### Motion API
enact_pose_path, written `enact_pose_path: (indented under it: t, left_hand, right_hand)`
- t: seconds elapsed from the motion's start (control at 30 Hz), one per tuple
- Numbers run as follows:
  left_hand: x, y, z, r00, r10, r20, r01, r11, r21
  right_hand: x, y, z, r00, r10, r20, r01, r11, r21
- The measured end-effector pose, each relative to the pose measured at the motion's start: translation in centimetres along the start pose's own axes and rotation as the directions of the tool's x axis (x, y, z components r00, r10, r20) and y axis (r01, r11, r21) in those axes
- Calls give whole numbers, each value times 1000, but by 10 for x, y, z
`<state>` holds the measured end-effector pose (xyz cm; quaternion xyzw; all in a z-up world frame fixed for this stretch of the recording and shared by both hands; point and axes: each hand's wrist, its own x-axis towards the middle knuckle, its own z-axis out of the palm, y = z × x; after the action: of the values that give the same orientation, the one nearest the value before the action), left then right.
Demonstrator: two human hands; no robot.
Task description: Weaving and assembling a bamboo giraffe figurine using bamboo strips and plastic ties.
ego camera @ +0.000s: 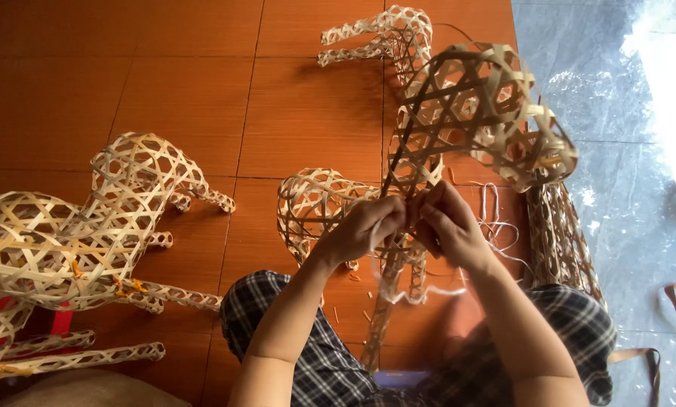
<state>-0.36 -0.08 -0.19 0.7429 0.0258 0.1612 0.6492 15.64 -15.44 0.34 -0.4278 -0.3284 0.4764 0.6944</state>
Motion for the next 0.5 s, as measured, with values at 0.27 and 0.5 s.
enact_pose_path:
  t: [0.27,0.5]
  left_hand:
    - [6,21,12,958,285,-34,-227,823,520]
    - [5,12,17,945,317,-80,-196,746,636]
  right_hand:
    - [0,-20,23,931,-186,314,333,80,-939]
    - [-8,-4,27,945,-237,227,241,33,-970]
